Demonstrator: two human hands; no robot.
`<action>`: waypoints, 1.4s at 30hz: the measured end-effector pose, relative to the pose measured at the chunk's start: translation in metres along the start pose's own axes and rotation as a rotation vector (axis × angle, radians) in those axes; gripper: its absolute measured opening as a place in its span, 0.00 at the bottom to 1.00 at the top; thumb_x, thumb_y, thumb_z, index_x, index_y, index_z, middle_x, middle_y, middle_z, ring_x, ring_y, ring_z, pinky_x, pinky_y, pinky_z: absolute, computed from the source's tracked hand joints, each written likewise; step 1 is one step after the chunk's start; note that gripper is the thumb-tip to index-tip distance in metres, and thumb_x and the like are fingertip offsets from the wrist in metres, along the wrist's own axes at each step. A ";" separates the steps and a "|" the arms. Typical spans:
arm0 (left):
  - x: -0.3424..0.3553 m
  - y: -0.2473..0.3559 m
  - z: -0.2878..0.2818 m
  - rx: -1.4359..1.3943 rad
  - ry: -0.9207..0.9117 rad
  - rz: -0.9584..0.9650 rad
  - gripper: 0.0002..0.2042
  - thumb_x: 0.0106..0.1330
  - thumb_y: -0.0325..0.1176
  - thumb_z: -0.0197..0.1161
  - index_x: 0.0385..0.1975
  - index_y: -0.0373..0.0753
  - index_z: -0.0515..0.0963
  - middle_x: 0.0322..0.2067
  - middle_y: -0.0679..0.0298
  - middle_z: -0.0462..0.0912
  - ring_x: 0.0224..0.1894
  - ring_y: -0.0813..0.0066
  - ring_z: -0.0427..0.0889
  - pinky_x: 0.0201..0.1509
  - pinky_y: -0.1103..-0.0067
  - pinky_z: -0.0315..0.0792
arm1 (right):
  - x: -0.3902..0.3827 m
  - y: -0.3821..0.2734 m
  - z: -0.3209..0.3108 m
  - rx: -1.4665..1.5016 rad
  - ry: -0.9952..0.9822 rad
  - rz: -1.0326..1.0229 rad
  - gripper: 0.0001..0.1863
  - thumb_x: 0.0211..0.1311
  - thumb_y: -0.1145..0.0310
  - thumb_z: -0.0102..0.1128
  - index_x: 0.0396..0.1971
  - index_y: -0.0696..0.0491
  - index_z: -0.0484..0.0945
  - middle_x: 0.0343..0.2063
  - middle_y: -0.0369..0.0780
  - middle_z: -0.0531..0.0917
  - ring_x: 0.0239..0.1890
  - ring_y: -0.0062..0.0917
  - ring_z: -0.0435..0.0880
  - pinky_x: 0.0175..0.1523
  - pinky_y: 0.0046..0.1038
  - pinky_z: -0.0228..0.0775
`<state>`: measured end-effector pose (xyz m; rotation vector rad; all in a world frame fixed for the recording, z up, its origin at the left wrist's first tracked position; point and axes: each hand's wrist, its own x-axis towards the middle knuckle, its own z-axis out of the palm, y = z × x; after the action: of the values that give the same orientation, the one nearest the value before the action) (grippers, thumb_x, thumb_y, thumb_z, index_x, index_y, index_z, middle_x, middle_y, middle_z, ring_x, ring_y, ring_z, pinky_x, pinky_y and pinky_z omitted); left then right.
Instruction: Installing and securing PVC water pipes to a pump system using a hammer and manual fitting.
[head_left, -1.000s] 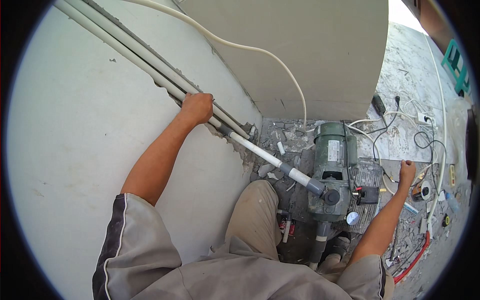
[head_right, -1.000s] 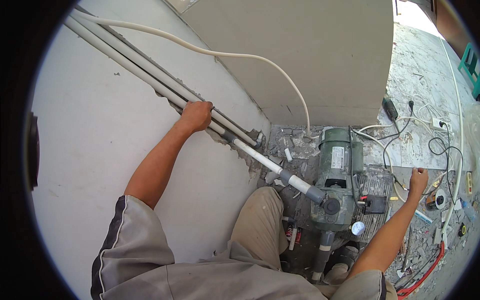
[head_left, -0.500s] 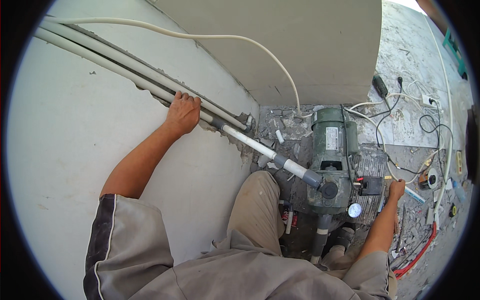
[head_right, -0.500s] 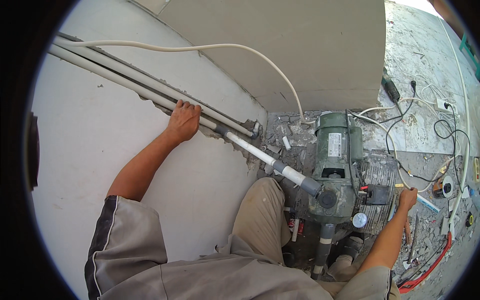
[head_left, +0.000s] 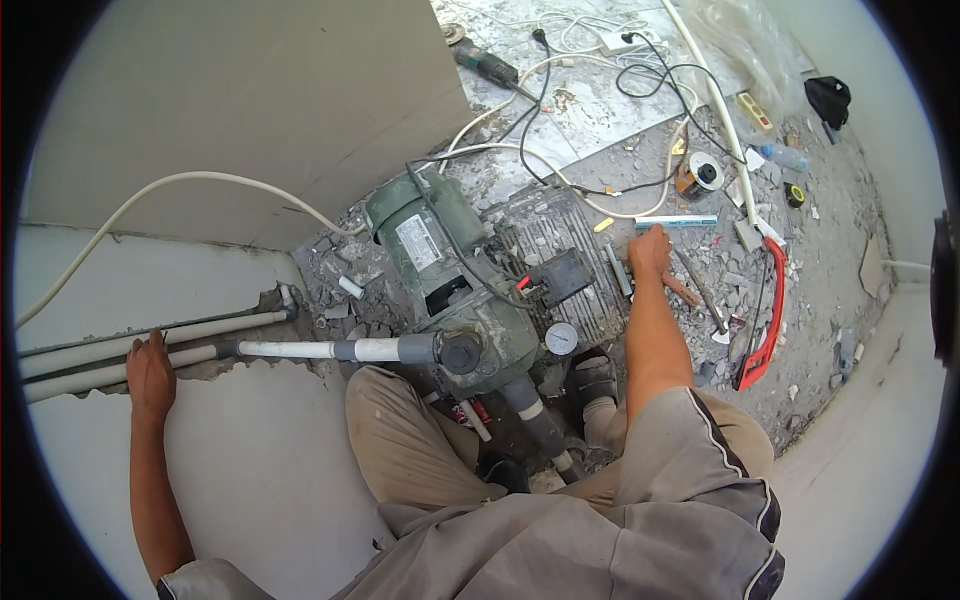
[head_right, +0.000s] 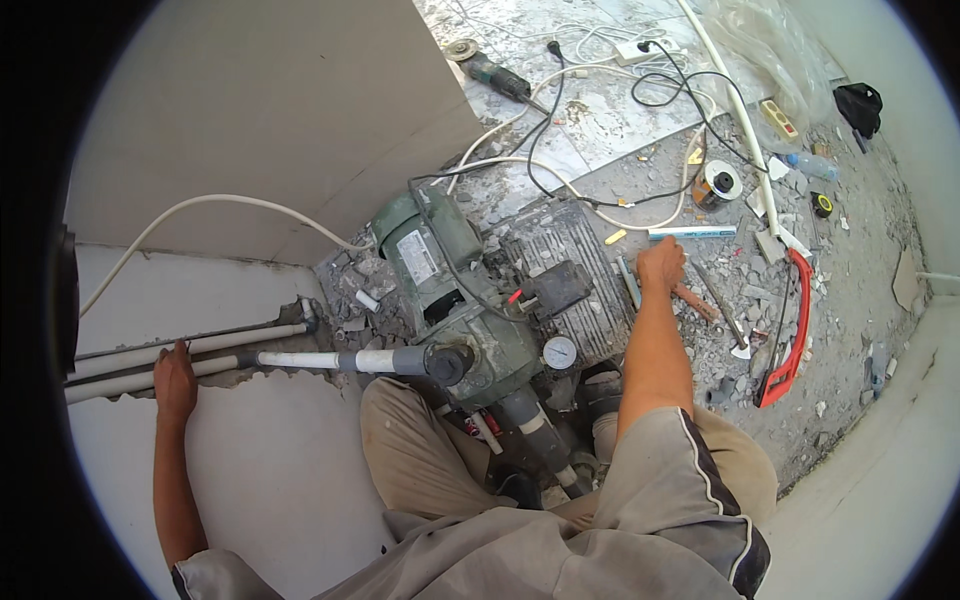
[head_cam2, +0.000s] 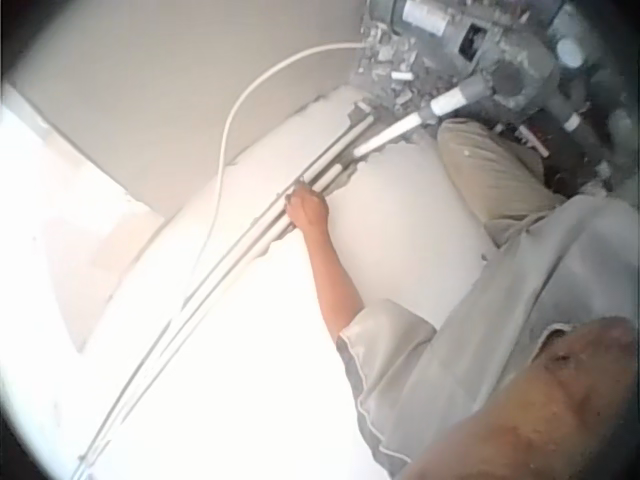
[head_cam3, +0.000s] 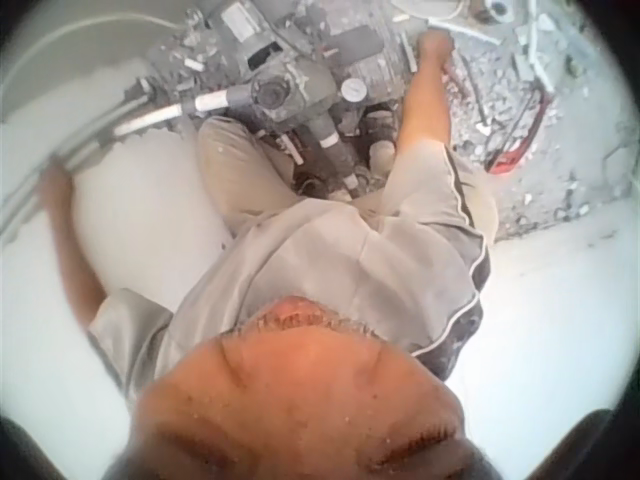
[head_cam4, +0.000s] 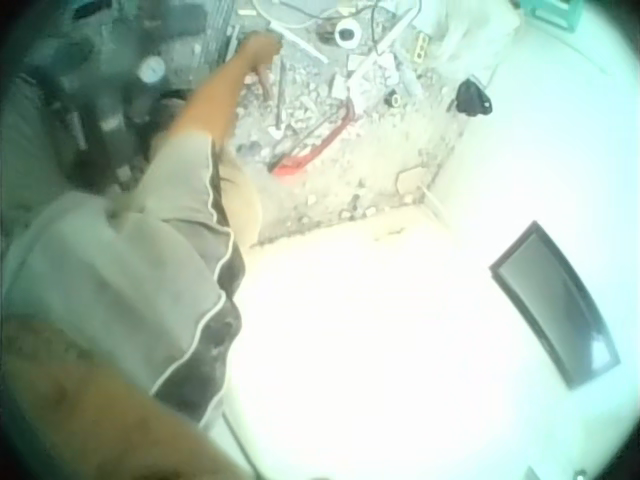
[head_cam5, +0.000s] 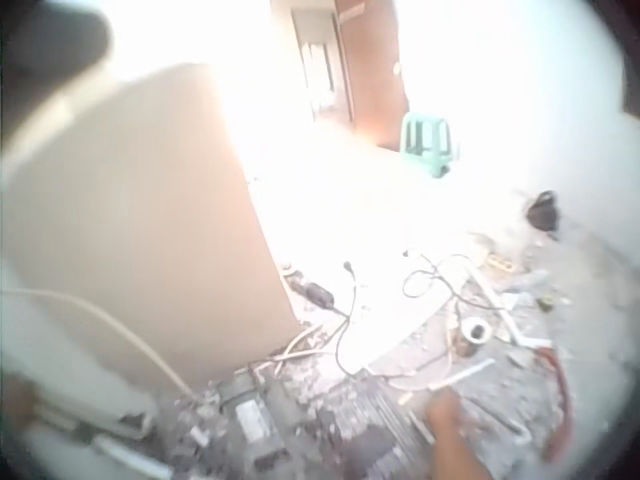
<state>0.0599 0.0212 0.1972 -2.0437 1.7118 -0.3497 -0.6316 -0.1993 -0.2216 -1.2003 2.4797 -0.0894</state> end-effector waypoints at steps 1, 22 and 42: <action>0.004 -0.002 0.000 0.011 0.034 0.027 0.07 0.69 0.25 0.48 0.35 0.29 0.73 0.24 0.44 0.80 0.36 0.40 0.77 0.43 0.54 0.71 | 0.006 0.013 0.009 -0.067 0.022 0.067 0.22 0.62 0.61 0.59 0.54 0.54 0.76 0.56 0.49 0.78 0.62 0.45 0.76 0.63 0.50 0.69; 0.025 -0.009 -0.076 -0.205 -0.177 -0.201 0.08 0.65 0.33 0.64 0.35 0.35 0.85 0.31 0.47 0.85 0.38 0.47 0.84 0.45 0.62 0.76 | -0.028 -0.073 -0.224 0.492 -0.175 -0.565 0.20 0.69 0.51 0.60 0.35 0.56 0.76 0.20 0.33 0.69 0.24 0.17 0.68 0.30 0.25 0.60; 0.026 -0.007 -0.070 -0.223 -0.004 -0.143 0.06 0.66 0.27 0.60 0.32 0.31 0.78 0.26 0.46 0.82 0.32 0.46 0.82 0.39 0.63 0.74 | -0.413 -0.280 -0.120 1.215 -1.014 -1.197 0.23 0.71 0.68 0.58 0.61 0.61 0.69 0.47 0.54 0.85 0.51 0.50 0.85 0.52 0.40 0.77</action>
<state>0.0384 -0.0154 0.2588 -2.3323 1.6703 -0.2065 -0.2354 -0.0727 0.0799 -1.3337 0.3782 -0.8599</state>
